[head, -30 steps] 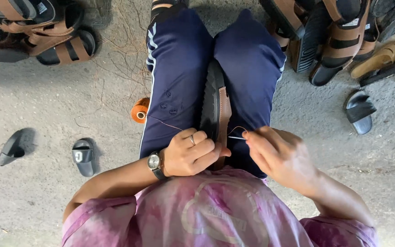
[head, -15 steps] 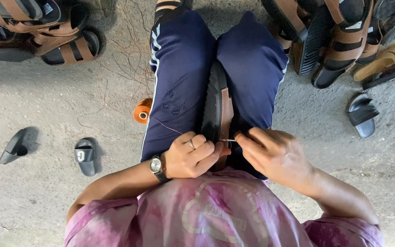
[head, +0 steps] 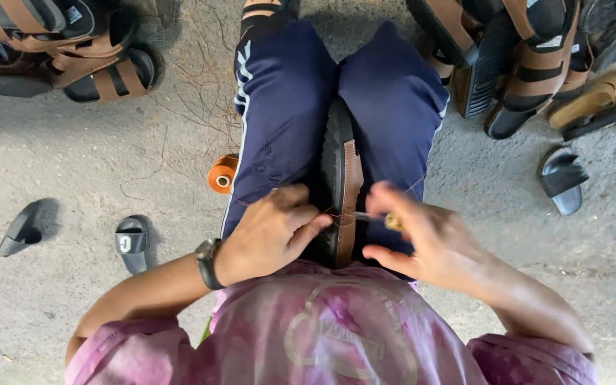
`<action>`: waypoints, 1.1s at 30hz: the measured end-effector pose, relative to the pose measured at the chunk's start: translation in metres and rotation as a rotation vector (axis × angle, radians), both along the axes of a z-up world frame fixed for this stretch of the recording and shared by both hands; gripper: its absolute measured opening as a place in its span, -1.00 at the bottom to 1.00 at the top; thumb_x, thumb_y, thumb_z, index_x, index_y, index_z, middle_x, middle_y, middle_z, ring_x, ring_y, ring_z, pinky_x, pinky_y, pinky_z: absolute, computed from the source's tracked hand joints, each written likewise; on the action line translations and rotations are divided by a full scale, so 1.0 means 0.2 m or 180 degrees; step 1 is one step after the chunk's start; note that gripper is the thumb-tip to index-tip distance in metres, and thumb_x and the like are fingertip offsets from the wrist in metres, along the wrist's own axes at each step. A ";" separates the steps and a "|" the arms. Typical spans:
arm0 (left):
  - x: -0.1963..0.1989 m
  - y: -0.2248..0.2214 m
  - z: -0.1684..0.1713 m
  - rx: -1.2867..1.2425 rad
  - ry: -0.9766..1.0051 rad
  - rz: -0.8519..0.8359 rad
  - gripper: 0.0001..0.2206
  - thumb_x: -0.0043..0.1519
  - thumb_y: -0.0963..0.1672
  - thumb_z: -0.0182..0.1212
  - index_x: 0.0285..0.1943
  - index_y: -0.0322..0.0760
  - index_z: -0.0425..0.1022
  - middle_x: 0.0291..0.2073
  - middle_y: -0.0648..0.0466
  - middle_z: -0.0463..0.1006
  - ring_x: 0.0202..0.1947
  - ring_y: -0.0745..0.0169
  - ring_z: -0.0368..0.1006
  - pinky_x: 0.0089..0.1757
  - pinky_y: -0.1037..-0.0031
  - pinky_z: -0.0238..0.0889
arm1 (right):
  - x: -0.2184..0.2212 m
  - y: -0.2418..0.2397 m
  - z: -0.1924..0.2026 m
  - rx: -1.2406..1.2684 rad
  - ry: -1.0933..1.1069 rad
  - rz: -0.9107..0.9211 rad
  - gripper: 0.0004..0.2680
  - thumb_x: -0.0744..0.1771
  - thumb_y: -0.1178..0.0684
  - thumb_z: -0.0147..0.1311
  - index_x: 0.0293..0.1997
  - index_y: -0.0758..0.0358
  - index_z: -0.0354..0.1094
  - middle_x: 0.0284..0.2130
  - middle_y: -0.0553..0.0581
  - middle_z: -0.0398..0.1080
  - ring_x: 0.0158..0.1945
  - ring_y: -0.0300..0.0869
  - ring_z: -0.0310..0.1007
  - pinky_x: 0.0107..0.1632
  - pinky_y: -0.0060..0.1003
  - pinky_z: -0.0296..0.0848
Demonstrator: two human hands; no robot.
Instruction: Hand-sewing the sole of a sandal to its upper part using a needle and thread.
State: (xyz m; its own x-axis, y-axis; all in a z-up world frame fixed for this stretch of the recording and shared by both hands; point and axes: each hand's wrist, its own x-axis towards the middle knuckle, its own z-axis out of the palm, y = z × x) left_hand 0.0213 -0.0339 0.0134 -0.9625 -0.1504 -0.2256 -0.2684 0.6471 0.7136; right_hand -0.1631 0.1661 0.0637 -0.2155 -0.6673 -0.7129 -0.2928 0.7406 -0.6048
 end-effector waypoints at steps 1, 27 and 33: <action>-0.04 -0.05 0.05 0.1099 0.0281 0.0067 -0.70 0.38 0.00 0.01 -0.27 -0.25 0.52 -0.34 0.02 0.30 -0.36 0.06 0.32 -0.31 0.26 0.23 | 0.04 0.03 -0.08 -0.0955 0.0400 0.0238 -0.60 0.23 -0.04 0.27 0.17 -0.01 0.25 -0.22 -0.08 0.39 -0.48 -0.25 0.51 -0.34 -0.28 0.57; -0.10 -0.09 0.00 0.0933 0.1010 -0.0075 -0.51 0.20 -0.09 0.40 0.21 -0.43 0.32 0.12 -0.16 0.36 0.11 -0.07 0.45 0.16 0.30 0.33 | 0.00 -0.04 -0.08 -0.2083 0.2664 0.1407 -0.66 0.35 0.27 0.06 0.23 -0.08 0.42 -0.22 -0.02 0.36 -0.54 -0.23 0.27 -0.44 -0.30 0.37; -0.12 -0.06 -0.06 0.0677 0.1370 0.0170 -0.53 0.09 -0.10 0.47 0.12 -0.40 0.42 -0.08 -0.09 0.47 -0.07 -0.12 0.54 -0.09 0.25 0.51 | 0.00 -0.07 -0.05 -0.2090 0.2814 0.1448 -0.69 0.38 0.20 -0.11 0.24 0.00 0.42 -0.34 0.01 0.31 -0.46 -0.27 0.36 -0.44 -0.44 0.46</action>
